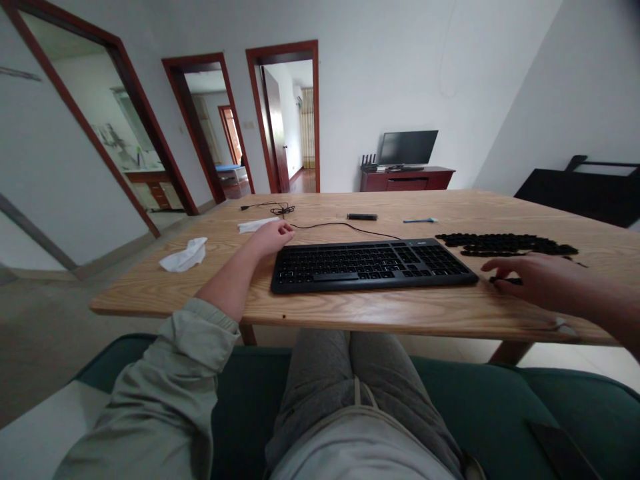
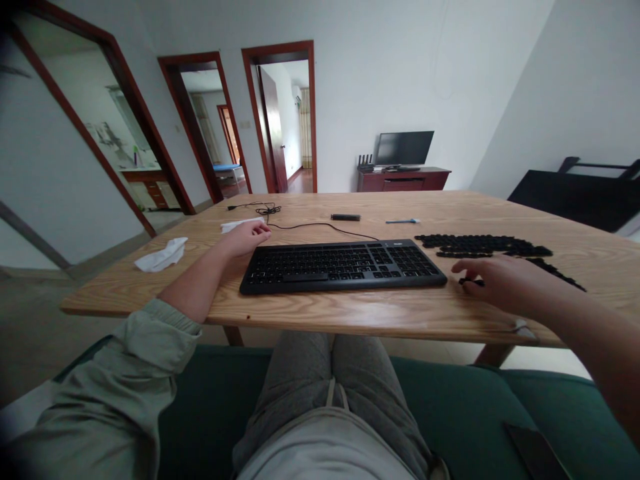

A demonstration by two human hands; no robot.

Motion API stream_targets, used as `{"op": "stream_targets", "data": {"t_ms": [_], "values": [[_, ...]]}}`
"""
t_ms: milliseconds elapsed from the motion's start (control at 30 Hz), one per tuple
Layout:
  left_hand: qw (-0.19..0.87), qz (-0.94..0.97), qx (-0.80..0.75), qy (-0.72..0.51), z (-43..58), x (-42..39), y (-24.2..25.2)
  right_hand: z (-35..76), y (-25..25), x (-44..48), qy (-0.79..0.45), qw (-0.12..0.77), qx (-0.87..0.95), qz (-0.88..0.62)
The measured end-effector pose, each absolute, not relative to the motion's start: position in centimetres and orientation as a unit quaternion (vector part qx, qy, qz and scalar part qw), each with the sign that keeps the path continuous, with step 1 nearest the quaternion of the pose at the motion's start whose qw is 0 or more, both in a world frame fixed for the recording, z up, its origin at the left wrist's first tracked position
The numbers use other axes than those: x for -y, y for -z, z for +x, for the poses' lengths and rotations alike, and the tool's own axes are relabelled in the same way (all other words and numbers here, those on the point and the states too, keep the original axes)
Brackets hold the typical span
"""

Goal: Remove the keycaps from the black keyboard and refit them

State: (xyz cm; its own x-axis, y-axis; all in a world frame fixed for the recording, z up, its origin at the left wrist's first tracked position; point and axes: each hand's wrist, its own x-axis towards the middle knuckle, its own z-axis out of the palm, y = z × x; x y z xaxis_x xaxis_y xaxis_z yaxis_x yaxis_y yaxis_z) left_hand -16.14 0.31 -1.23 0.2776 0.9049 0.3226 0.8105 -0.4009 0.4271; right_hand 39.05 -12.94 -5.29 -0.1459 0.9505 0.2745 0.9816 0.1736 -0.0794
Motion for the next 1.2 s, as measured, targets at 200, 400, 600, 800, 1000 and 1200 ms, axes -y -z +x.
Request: {"op": "stream_targets", "data": {"t_ms": [200,400,600,800,1000,1200], "values": [[0.058,0.825,-0.457,-0.328,-14.8,1.3,0.6,31.0,0.8,13.0,0.013,0.174,0.749,-0.64],[0.044,0.891,-0.317,-0.321,-12.3,6.1,-1.2,18.3,-0.9,10.5,-0.176,0.323,0.816,-0.445],[-0.038,0.925,-0.266,-0.269,-11.5,10.8,-0.7,11.8,0.4,8.9,-0.403,0.366,0.782,-0.303],[-0.072,0.907,-0.277,-0.307,-10.7,11.9,0.5,12.1,1.7,9.1,-0.474,0.35,0.749,-0.302],[-0.047,0.91,-0.272,-0.311,-9.5,11.9,0.2,12.2,2.0,9.0,-0.5,0.358,0.734,-0.288],[-0.034,0.911,-0.286,-0.295,-9.6,11.8,-0.1,12.1,1.5,9.3,-0.492,0.358,0.733,-0.303]]}}
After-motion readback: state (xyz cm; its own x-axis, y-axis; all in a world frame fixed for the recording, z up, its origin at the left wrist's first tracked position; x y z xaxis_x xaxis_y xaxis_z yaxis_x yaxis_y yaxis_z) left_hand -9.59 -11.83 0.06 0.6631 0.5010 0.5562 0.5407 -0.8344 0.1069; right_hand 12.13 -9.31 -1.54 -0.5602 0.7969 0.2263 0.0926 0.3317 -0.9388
